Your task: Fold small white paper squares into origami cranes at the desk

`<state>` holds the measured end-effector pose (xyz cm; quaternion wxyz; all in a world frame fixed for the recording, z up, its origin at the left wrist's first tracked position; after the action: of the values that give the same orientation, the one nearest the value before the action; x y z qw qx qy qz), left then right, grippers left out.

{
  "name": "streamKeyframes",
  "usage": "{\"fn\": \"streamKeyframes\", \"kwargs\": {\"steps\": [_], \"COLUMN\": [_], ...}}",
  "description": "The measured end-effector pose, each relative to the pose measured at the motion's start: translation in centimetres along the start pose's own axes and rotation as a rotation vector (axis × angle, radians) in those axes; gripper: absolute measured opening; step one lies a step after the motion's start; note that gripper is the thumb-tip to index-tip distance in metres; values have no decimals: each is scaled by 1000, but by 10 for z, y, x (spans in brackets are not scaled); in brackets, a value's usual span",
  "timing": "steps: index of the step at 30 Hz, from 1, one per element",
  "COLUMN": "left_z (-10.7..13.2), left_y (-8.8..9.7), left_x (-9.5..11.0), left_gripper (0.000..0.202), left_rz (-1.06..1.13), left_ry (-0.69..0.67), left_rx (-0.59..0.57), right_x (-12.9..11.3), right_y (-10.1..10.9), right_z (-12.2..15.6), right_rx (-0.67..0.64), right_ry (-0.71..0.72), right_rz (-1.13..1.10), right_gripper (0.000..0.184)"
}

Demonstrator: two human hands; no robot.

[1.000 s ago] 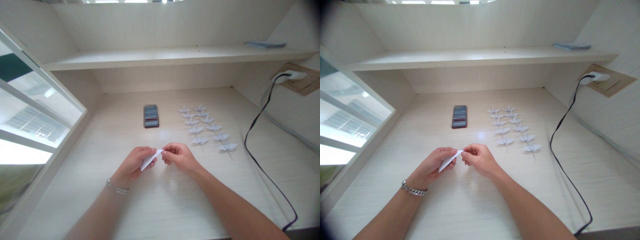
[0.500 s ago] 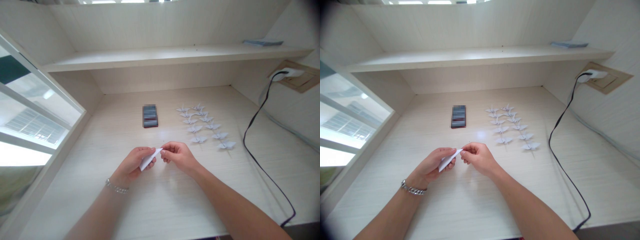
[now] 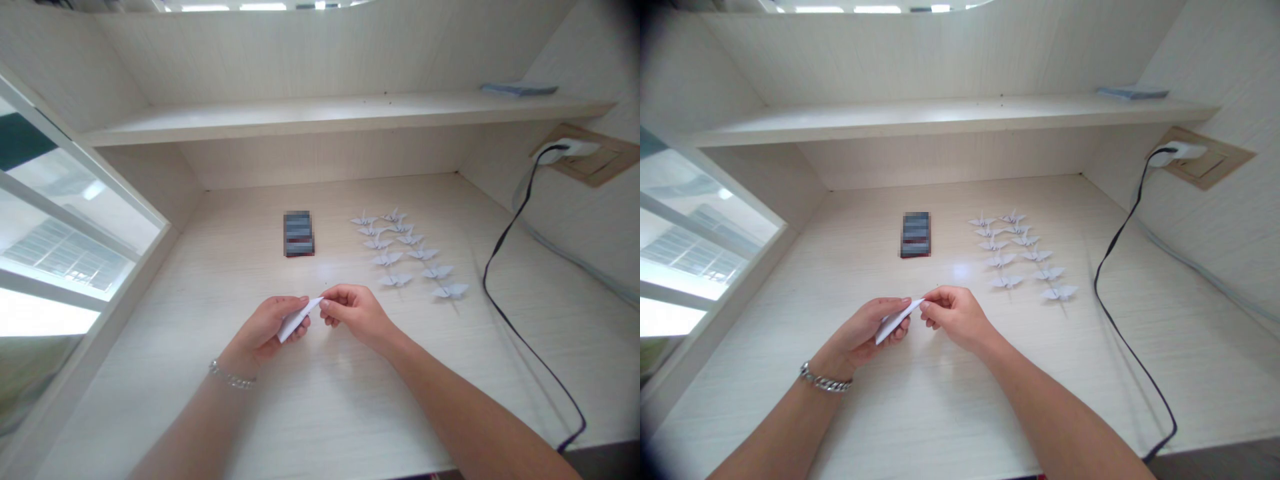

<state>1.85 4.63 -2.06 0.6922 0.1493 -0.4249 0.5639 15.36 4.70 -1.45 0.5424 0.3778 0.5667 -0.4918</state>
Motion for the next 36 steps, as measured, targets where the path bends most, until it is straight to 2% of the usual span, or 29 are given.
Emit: {"fn": "streamKeyframes", "kwargs": {"steps": [4, 12, 21, 31, 36], "left_z": [1, -2, -1, -1, 0], "left_y": [-3, 2, 1, 3, 2], "left_x": [4, 8, 11, 7, 8], "left_gripper": [29, 29, 27, 25, 25], "left_rz": [-58, -335, -352, -327, -330], "left_ry": [-59, -195, -234, -176, -187], "left_rx": [16, 115, 133, 103, 102], "right_x": [0, 4, 2, -3, 0], "right_y": [2, 6, 6, 5, 4], "right_z": [-1, -2, -2, 1, -1], "right_rx": [34, 85, 61, 1, -23], "right_ry": [0, -3, -19, 50, -12], "right_rz": [25, 74, 97, 223, 126], "right_gripper": [18, 15, 13, 15, 11]}}
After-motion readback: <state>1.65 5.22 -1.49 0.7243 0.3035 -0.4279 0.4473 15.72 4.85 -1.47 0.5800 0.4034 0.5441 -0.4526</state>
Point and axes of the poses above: each hand's wrist, its own z-axis away from the middle knuckle, its own y-axis out of the back of the hand, x = y × z, the point moved 6 cm from there along -z, towards the middle knuckle, and after that the axes turned 7 degrees about y, right-handed, at the moved point
